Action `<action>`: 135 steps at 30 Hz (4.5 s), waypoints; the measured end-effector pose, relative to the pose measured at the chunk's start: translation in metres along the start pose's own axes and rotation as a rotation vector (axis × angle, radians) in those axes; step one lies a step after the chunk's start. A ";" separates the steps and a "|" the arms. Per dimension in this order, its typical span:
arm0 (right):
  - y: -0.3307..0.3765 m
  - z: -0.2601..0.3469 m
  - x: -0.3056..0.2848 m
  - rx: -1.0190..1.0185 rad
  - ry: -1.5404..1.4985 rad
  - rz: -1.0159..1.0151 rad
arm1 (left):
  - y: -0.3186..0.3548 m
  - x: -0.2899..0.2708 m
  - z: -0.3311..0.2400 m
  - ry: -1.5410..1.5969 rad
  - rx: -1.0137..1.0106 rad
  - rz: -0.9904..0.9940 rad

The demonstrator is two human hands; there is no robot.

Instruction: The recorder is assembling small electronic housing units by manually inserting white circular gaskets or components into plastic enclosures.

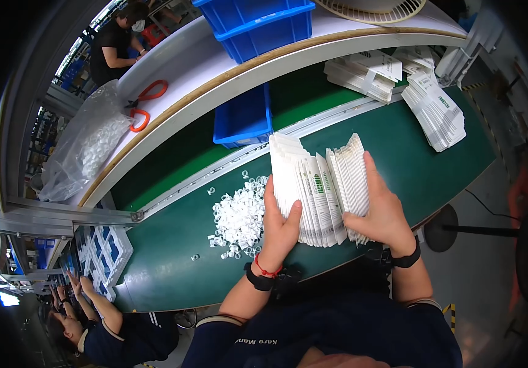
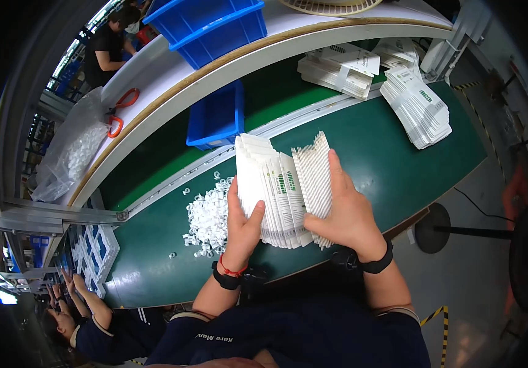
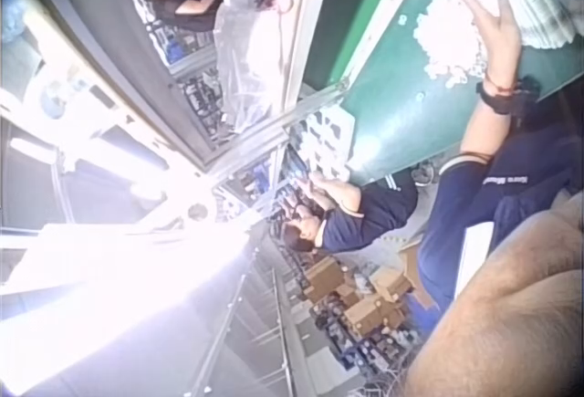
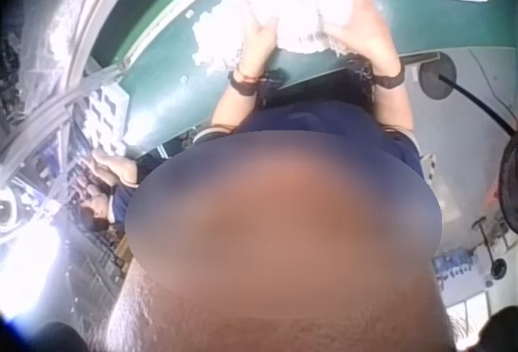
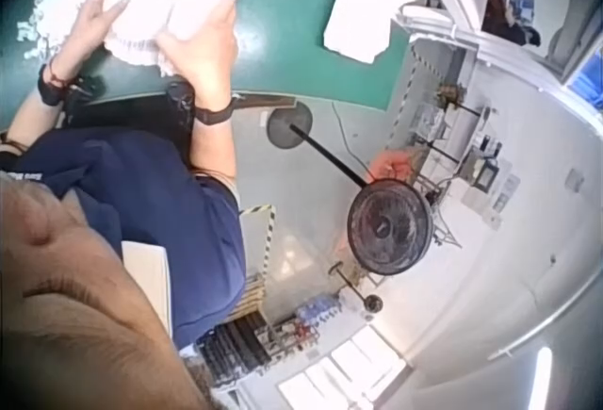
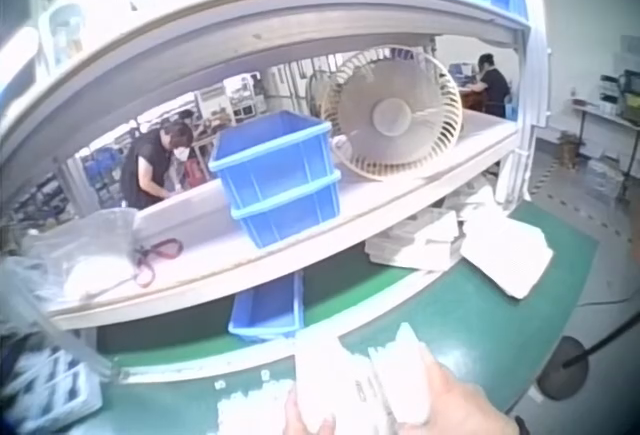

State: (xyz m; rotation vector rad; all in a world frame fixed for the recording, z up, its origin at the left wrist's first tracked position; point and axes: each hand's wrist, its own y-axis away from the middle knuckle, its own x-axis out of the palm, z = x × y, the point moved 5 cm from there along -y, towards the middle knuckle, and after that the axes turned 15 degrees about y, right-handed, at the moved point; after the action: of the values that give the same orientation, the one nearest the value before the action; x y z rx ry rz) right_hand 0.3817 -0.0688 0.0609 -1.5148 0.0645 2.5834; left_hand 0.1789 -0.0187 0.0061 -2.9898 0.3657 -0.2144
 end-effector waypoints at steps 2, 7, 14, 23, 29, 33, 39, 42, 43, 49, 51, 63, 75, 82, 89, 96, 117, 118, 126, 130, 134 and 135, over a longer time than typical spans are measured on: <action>-0.001 0.000 0.000 0.012 0.000 0.016 | 0.000 0.000 0.001 0.061 -0.038 -0.003; 0.000 0.000 0.000 0.001 0.000 0.003 | -0.001 0.003 -0.002 0.052 -0.007 0.011; 0.001 0.003 0.005 -0.124 0.025 -0.109 | -0.005 0.013 -0.009 0.014 0.003 -0.031; 0.001 0.020 0.011 -0.020 0.235 0.018 | -0.005 0.015 -0.002 0.054 -0.024 -0.041; -0.001 0.023 0.010 -0.009 0.199 0.015 | -0.003 0.017 -0.001 -0.020 0.040 -0.017; -0.002 0.018 0.006 -0.012 0.160 0.030 | -0.003 0.011 0.009 0.296 -0.062 -0.040; -0.002 0.010 0.002 -0.054 0.117 0.004 | -0.002 0.012 0.008 0.140 -0.029 0.042; -0.002 0.009 0.000 -0.045 0.084 -0.012 | -0.004 0.012 0.007 0.132 -0.004 0.033; -0.002 0.008 0.000 -0.034 0.081 -0.003 | -0.004 0.012 0.007 0.131 -0.004 0.033; -0.004 0.007 -0.002 -0.023 0.096 0.010 | -0.006 0.008 0.016 0.277 -0.063 -0.043; -0.003 0.005 -0.004 -0.037 0.095 -0.002 | -0.005 0.010 0.015 0.395 -0.157 -0.019; -0.007 -0.009 -0.012 -0.107 0.051 0.005 | 0.006 0.035 0.002 0.340 -0.368 0.089; -0.012 0.000 -0.015 -0.043 0.205 -0.090 | 0.005 0.058 0.003 -0.284 0.091 0.083; -0.015 -0.008 -0.013 -0.023 0.162 -0.119 | 0.007 0.068 0.007 0.079 -0.238 0.134; -0.015 -0.008 -0.013 -0.008 0.178 -0.134 | 0.006 0.056 0.018 0.458 -0.417 0.209; -0.014 -0.009 -0.017 -0.012 0.185 -0.156 | 0.004 0.048 0.016 0.581 -0.492 0.178; -0.016 -0.016 -0.017 -0.013 0.157 -0.149 | 0.002 0.035 0.028 0.348 -0.405 0.075; -0.016 -0.016 -0.016 -0.002 0.147 -0.140 | 0.002 0.037 0.029 0.347 -0.406 0.075; -0.015 -0.019 -0.015 0.002 0.133 -0.139 | 0.001 0.049 0.006 0.265 -0.224 0.138; -0.015 -0.018 -0.016 -0.027 0.120 -0.153 | 0.004 0.055 0.006 0.274 -0.132 0.212; -0.016 -0.022 -0.014 -0.036 0.117 -0.158 | 0.003 0.051 0.005 0.377 -0.175 0.176; -0.016 -0.023 -0.015 -0.035 0.117 -0.158 | 0.003 0.050 0.006 0.414 -0.201 0.176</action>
State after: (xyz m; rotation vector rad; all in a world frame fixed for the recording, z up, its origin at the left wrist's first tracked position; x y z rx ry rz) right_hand 0.4107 -0.0569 0.0632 -1.6125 -0.0844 2.3852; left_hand 0.2274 -0.0334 0.0058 -3.0653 0.7279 -0.8289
